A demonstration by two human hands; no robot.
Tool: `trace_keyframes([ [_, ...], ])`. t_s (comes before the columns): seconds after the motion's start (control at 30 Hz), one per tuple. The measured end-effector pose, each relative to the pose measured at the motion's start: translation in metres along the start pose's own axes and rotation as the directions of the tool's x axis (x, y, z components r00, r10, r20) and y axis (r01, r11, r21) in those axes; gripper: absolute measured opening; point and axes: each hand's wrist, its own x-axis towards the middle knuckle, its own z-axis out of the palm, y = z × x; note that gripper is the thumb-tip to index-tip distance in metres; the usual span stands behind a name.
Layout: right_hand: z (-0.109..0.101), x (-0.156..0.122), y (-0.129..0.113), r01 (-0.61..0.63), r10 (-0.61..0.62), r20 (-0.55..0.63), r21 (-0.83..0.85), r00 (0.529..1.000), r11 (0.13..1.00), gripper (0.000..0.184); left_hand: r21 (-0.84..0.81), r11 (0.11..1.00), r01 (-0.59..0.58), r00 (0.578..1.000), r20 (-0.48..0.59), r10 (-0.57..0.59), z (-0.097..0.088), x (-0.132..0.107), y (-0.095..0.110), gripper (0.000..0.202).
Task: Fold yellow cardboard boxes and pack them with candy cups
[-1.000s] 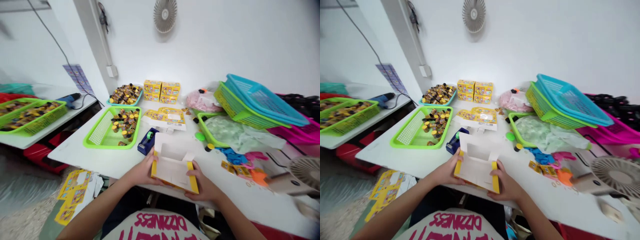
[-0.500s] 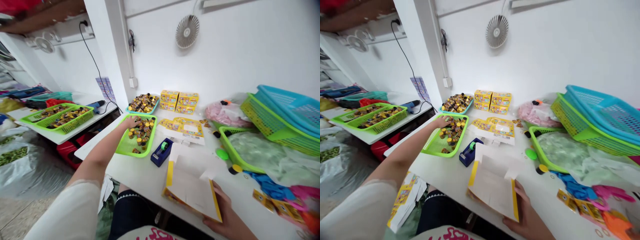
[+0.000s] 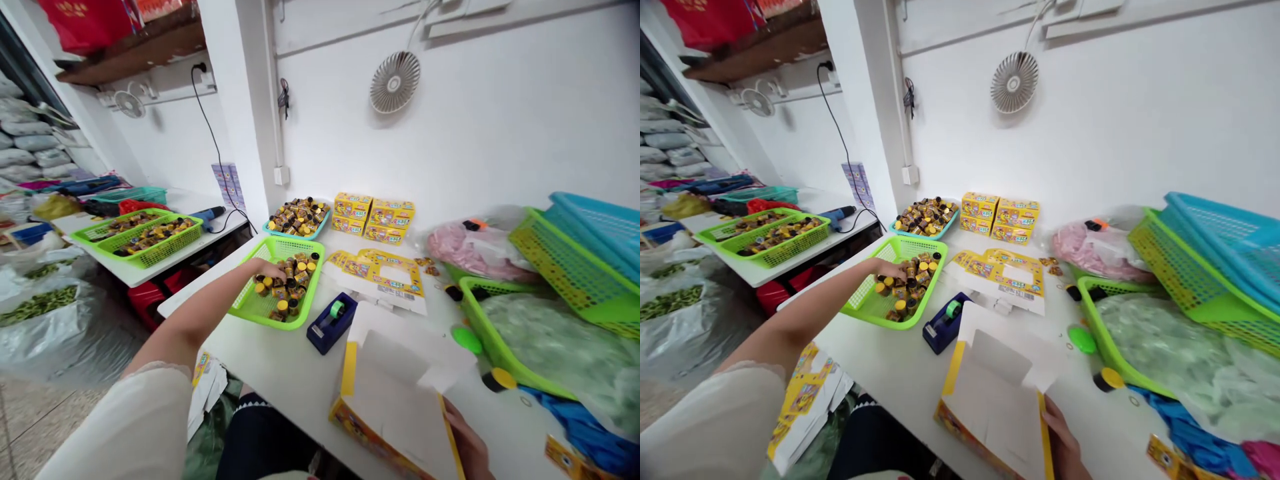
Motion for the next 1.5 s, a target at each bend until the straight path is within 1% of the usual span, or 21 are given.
trace_keyframes([
  [0.07,0.001,0.001,0.0,-0.009,0.008,0.009,0.044,1.0,0.999,0.101,-0.034,0.999,0.031,0.99,0.142,-0.026,0.0,-0.015,-0.01,0.046],
  [0.13,0.002,0.001,0.001,-0.019,0.019,0.0,0.081,1.0,0.997,0.099,-0.053,0.997,0.051,0.974,0.222,-0.038,0.001,-0.028,-0.018,0.064],
  [0.23,0.005,0.0,0.003,-0.016,0.017,-0.008,0.121,1.0,0.993,0.098,-0.056,0.996,0.07,0.961,0.272,-0.052,0.008,-0.041,-0.025,0.11],
  [0.27,0.005,-0.001,0.003,-0.019,0.02,-0.003,0.129,1.0,0.991,0.097,-0.057,0.996,0.069,0.959,0.28,-0.05,0.012,-0.044,-0.026,0.122],
  [0.3,0.006,-0.001,0.003,-0.025,0.025,0.005,0.137,1.0,0.99,0.097,-0.063,0.996,0.062,0.957,0.288,-0.041,0.017,-0.046,-0.025,0.13],
  [0.33,0.006,-0.002,0.003,-0.036,0.034,0.014,0.144,0.999,0.989,0.096,-0.073,0.996,0.049,0.955,0.295,-0.025,0.022,-0.048,-0.024,0.133],
  [0.37,0.007,-0.003,0.004,-0.05,0.048,0.017,0.149,0.999,0.988,0.095,-0.087,0.996,0.032,0.953,0.302,-0.004,0.027,-0.05,-0.022,0.132],
  [0.43,0.007,-0.005,0.005,-0.074,0.073,0.017,0.155,0.997,0.985,0.096,-0.115,0.993,-0.004,0.953,0.302,0.039,0.038,-0.054,-0.017,0.123],
  [0.5,0.008,-0.007,0.007,-0.085,0.084,0.011,0.139,0.996,0.987,0.096,-0.13,0.991,-0.025,0.961,0.272,0.06,0.046,-0.057,-0.009,0.115],
  [0.63,0.01,-0.012,0.013,-0.105,0.108,-0.017,0.099,0.994,0.989,0.094,-0.125,0.992,-0.009,0.984,0.176,0.031,0.057,-0.053,0.005,0.111],
  [0.73,0.013,-0.016,0.018,-0.127,0.131,-0.035,0.105,0.991,0.986,0.093,-0.105,0.994,0.023,0.981,0.193,-0.002,0.057,-0.048,0.011,0.103],
  [0.8,0.016,-0.019,0.023,-0.124,0.127,-0.026,0.099,0.992,0.987,0.093,-0.08,0.997,0.022,0.974,0.226,-0.003,0.053,-0.047,0.012,0.093],
  [0.9,0.021,-0.024,0.03,-0.109,0.111,-0.027,0.094,0.993,0.99,0.091,-0.027,1.0,0.0,0.968,0.251,0.006,0.047,-0.047,0.012,0.07],
  [1.0,0.022,-0.027,0.031,-0.132,0.136,-0.034,0.103,0.99,0.986,0.089,0.045,0.999,-0.031,0.974,0.224,0.021,0.047,-0.046,0.013,0.055],
  [1.1,0.021,-0.025,0.026,-0.142,0.145,-0.018,0.121,0.989,0.983,0.091,0.118,0.989,-0.084,0.989,0.134,0.068,0.052,-0.042,0.012,0.05],
  [1.2,0.02,-0.022,0.022,-0.138,0.144,-0.038,0.134,0.989,0.981,0.092,0.162,0.977,-0.138,0.99,0.064,0.13,0.06,-0.038,0.008,0.044],
  [1.33,0.023,-0.022,0.026,-0.165,0.175,-0.061,0.134,0.983,0.977,0.092,0.187,0.968,-0.165,0.986,0.015,0.165,0.067,-0.037,0.001,0.036],
  [1.5,0.025,-0.025,0.031,-0.149,0.157,-0.049,0.138,0.986,0.979,0.095,0.193,0.967,-0.167,0.984,-0.028,0.175,0.072,-0.037,-0.001,0.033],
])
